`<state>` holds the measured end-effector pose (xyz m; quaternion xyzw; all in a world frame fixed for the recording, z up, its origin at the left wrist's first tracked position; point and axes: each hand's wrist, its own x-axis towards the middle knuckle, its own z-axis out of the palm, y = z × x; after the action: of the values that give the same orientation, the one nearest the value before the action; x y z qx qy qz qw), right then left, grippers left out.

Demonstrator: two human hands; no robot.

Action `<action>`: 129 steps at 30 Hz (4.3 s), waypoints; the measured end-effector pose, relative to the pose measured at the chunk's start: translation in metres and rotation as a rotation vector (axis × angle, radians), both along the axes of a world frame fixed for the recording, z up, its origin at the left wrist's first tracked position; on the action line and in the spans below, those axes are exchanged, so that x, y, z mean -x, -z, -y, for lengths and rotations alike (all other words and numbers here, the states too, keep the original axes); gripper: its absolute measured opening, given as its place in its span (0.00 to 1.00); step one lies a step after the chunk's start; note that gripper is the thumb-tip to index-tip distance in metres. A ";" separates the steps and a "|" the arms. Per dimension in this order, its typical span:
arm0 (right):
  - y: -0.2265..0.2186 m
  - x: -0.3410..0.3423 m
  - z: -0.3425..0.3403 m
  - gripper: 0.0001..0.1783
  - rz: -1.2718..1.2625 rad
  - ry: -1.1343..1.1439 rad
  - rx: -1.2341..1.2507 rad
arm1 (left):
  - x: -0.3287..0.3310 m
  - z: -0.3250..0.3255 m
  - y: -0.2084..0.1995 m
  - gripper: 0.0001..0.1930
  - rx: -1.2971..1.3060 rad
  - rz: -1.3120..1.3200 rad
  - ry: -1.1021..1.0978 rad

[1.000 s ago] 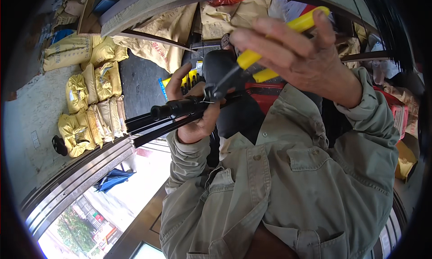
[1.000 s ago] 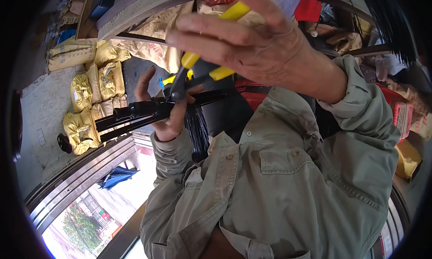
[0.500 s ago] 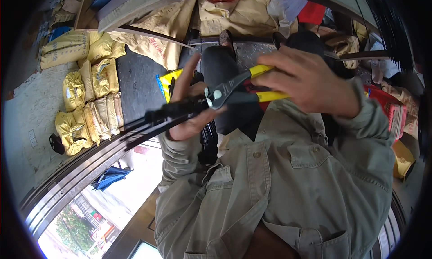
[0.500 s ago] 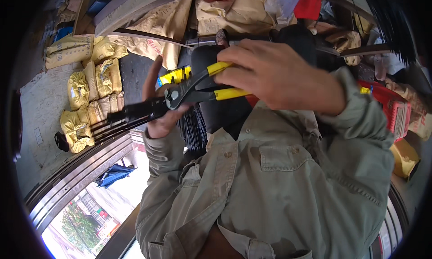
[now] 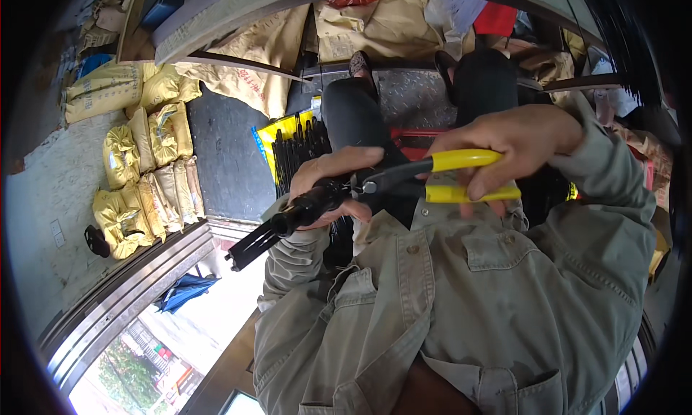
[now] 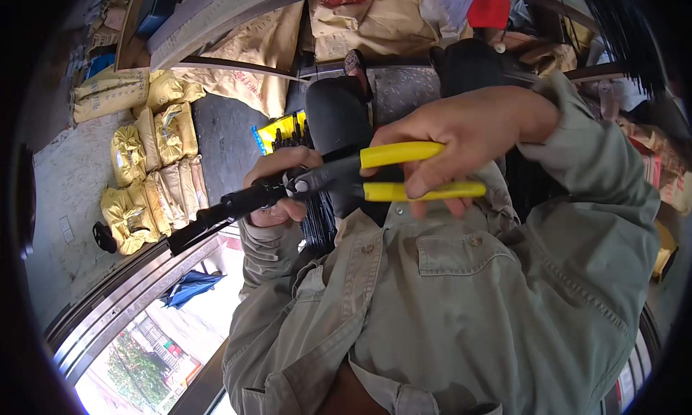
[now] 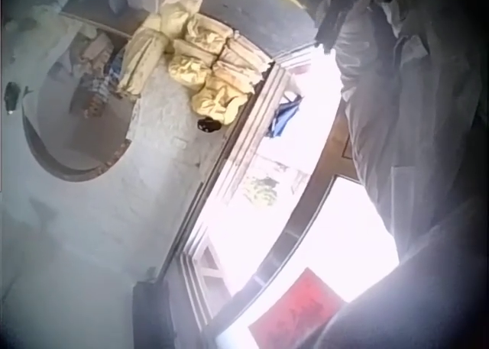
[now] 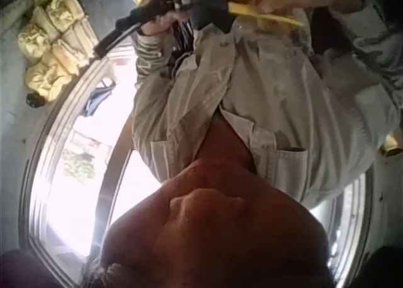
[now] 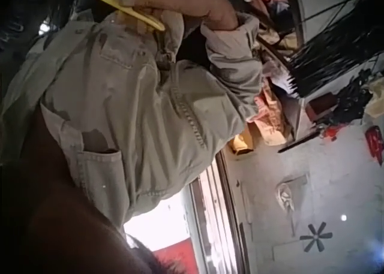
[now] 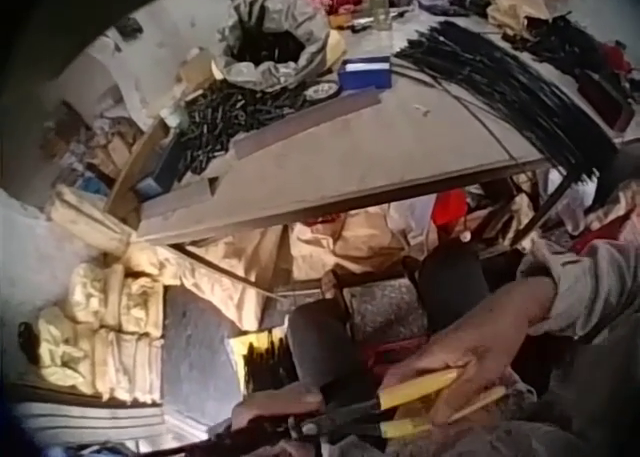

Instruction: Bundling wires together using cable ties and trimming the excess with wire cutters at an assembly workstation.

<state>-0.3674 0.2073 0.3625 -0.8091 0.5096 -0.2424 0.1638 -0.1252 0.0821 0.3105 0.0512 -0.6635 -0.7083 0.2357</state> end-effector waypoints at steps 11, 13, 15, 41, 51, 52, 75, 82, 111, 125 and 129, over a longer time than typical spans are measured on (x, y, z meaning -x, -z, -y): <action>-0.005 -0.005 0.013 0.17 -0.373 0.123 0.342 | 0.010 -0.021 -0.002 0.25 -0.026 0.077 -0.409; -0.011 -0.003 0.018 0.15 -0.431 0.135 0.363 | 0.010 -0.021 -0.004 0.26 -0.021 0.084 -0.429; -0.001 -0.005 0.017 0.15 -0.367 0.142 0.349 | 0.011 -0.019 -0.005 0.28 -0.013 0.100 -0.457; 0.057 -0.079 0.001 0.17 1.569 -0.204 -0.851 | 0.026 0.009 0.006 0.38 -0.253 -0.046 -0.405; -0.020 -0.005 0.033 0.12 0.612 0.122 -0.770 | 0.023 0.000 -0.003 0.34 -0.229 -0.038 -0.450; -0.024 -0.004 0.034 0.12 0.550 0.097 -0.749 | 0.025 -0.001 -0.003 0.34 -0.228 -0.038 -0.441; 0.035 -0.021 0.030 0.17 0.304 0.257 -0.166 | 0.045 -0.003 -0.027 0.40 -0.207 0.157 -0.616; 0.020 0.097 0.131 0.10 0.435 0.757 0.306 | 0.055 0.010 0.005 0.29 -0.309 -0.034 -0.804; -0.002 0.177 0.256 0.09 -0.120 0.929 0.483 | 0.052 0.033 0.016 0.25 -0.303 -0.043 -0.675; 0.010 -0.060 0.073 0.15 1.099 0.177 0.280 | 0.052 -0.021 -0.056 0.34 -0.112 0.018 -0.519; 0.006 -0.061 0.057 0.14 0.986 0.161 0.280 | 0.042 -0.031 -0.050 0.21 -0.130 -0.076 -0.444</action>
<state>-0.3065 0.1505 0.3562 -0.5710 0.3952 -0.6727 0.2554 -0.1672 0.1133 0.3608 0.1844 -0.5796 -0.6816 0.4068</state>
